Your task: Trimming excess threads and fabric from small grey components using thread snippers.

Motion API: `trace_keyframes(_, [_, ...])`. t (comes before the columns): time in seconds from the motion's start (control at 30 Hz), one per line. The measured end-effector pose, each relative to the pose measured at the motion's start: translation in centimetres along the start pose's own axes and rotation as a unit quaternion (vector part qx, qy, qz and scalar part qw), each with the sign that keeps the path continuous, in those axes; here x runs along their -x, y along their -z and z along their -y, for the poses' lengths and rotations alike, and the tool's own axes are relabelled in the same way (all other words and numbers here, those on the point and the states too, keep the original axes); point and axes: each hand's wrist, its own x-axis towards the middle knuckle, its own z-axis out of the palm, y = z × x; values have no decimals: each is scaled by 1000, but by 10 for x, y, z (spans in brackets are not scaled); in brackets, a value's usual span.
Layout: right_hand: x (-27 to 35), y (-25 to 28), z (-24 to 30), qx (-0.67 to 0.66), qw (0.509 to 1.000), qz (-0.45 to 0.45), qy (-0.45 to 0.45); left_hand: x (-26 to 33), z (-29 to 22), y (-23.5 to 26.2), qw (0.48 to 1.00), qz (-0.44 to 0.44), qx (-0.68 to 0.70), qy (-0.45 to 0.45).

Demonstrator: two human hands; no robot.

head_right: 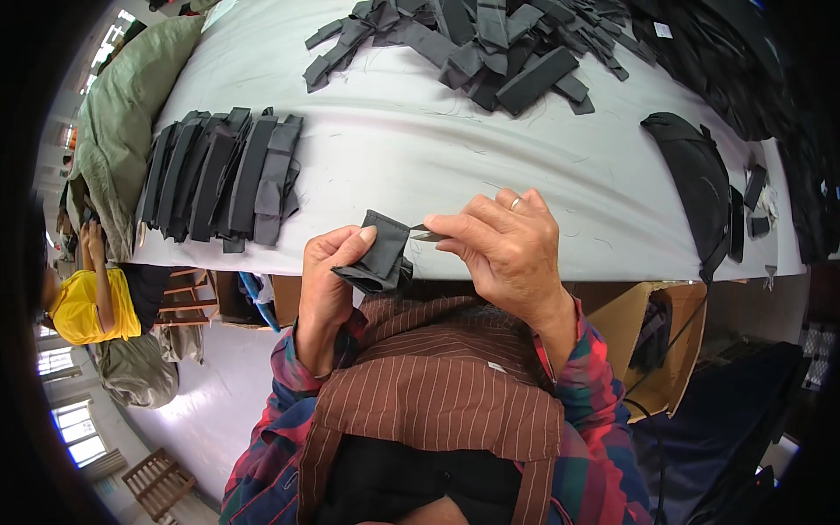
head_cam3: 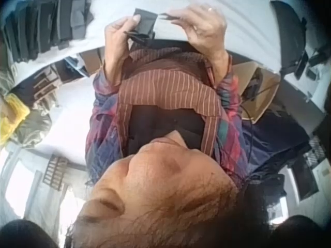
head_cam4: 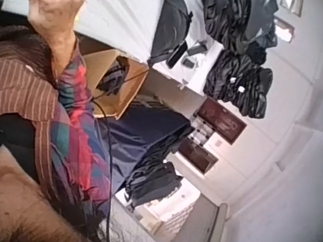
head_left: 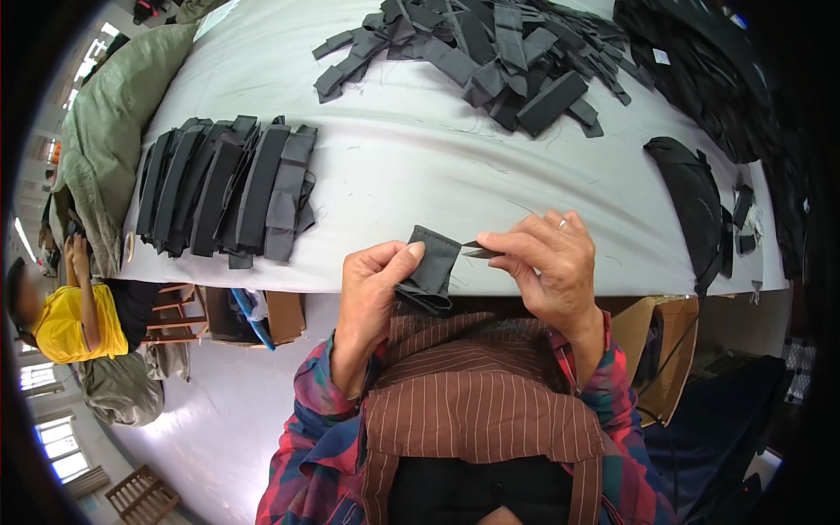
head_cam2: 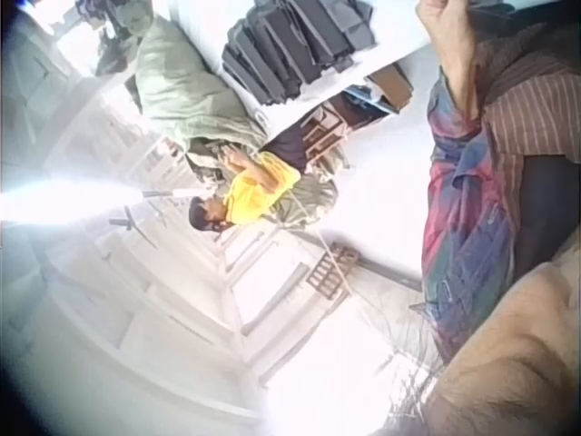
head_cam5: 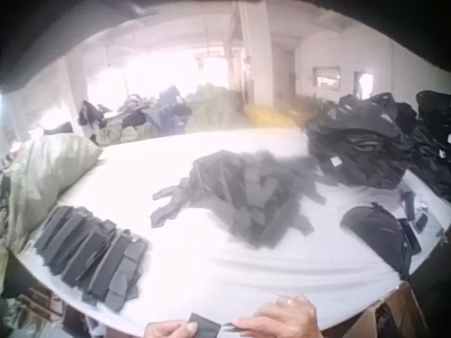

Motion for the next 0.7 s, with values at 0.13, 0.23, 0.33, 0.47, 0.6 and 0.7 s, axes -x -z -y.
trace_keyframes(0.13, [1, -2, 1, -2, 1000, -3, 21, 1, 3, 4, 1000, 22, -6, 9])
trace_keyframes(0.23, [1, -3, 3, 17, 999, -4, 29, 3, 1, 4, 1000, 23, -1, 17])
trace_keyframes(0.33, [0, -4, 3, 16, 999, -14, 44, 3, 0, 5, 999, 25, 18, 26])
trace_keyframes(0.47, [-2, -4, 3, 2, 999, -20, 50, 1, 0, 12, 998, 39, 40, 43])
trace_keyframes(0.6, [-4, 2, 1, -99, 995, -7, 10, 8, -22, 22, 978, 158, 85, 102])
trace_keyframes(0.7, [-2, 5, 5, -235, 969, -51, -58, 29, -43, 15, 978, 200, 57, -35])
